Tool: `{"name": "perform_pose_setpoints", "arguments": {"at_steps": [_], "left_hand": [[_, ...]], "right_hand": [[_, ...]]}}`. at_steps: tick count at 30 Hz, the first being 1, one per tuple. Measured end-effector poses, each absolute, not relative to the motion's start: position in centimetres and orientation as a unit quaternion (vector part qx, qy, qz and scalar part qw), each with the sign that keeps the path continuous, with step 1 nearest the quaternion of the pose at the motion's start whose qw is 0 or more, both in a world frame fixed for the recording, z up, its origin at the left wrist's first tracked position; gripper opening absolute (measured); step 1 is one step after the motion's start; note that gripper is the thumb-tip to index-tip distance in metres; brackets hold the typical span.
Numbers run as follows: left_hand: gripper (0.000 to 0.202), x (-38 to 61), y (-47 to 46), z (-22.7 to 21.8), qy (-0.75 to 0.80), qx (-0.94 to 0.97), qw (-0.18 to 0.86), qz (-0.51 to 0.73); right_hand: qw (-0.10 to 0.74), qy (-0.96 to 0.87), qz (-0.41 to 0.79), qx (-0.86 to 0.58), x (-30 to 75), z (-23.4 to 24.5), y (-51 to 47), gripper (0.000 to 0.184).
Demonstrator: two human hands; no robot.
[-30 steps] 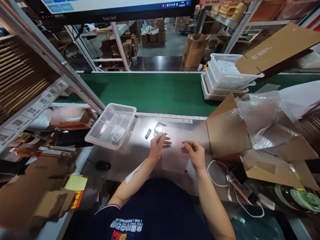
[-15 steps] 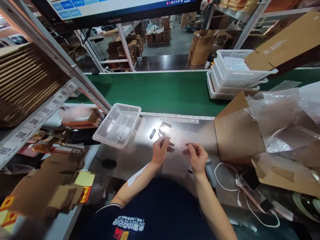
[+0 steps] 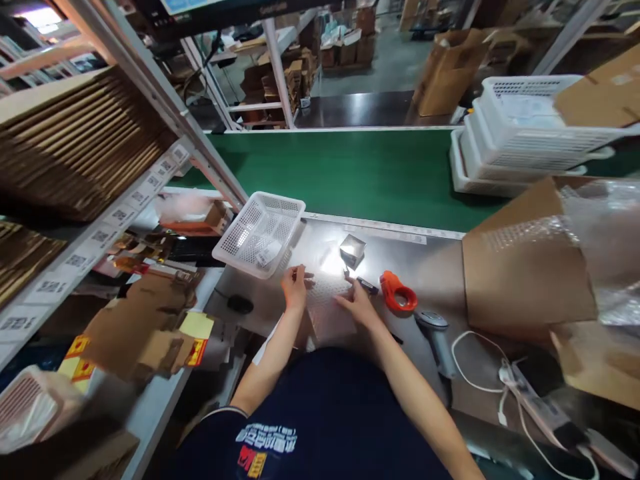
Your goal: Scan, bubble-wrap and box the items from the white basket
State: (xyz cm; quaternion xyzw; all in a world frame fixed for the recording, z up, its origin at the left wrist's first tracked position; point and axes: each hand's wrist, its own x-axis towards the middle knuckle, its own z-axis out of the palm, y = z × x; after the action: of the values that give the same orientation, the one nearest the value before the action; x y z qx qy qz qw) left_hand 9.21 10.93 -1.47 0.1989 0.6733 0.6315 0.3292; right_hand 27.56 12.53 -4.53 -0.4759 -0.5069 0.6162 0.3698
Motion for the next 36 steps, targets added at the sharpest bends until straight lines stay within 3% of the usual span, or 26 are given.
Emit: {"name": "perform_pose_setpoints", "arguments": {"at_steps": [4,9,12,14,17,20,24,26,30,36], "left_hand": [[0.040,4.7,10.0,-7.5,0.788,0.207,0.229,0.532],[0.022,2.2,7.4,-12.2,0.838,0.226,0.224,0.444],[0.045,2.0,5.4,-13.2,0.849,0.337,0.213,0.346],[0.045,2.2,4.1,-13.7,0.824,0.466,0.224,0.232],[0.041,2.8,2.7,-14.6,0.784,0.557,0.240,0.131],[0.045,3.1,2.1,-15.5,0.784,0.556,0.248,0.118],[0.049,3.2,1.8,-16.5,0.784,0.555,0.257,0.108],[0.049,3.2,1.7,-16.8,0.783,0.554,0.263,0.103],[0.050,3.3,1.5,-17.3,0.784,0.549,0.272,0.103],[0.050,3.3,1.6,-17.0,0.781,0.550,0.276,0.105]], "right_hand": [[0.229,-0.527,0.661,-0.483,25.2,-10.1,10.8,0.045],[0.174,-0.540,0.630,-0.530,24.3,-14.8,8.4,0.048],[0.150,-0.544,0.609,-0.558,23.7,-16.3,7.5,0.052],[0.138,-0.549,0.591,-0.574,23.5,-16.8,7.2,0.053],[0.127,-0.567,0.553,-0.597,24.4,-16.4,7.3,0.042],[0.115,-0.658,0.406,-0.623,27.3,-14.5,9.2,0.027],[0.052,-0.769,0.195,-0.607,31.5,-12.1,14.7,0.064],[-0.018,-0.790,0.188,-0.583,32.4,-11.6,17.5,0.074],[-0.146,-0.778,0.226,-0.568,32.1,-11.2,20.9,0.045],[-0.187,-0.759,0.198,-0.591,31.4,-9.6,21.6,0.042]]}}
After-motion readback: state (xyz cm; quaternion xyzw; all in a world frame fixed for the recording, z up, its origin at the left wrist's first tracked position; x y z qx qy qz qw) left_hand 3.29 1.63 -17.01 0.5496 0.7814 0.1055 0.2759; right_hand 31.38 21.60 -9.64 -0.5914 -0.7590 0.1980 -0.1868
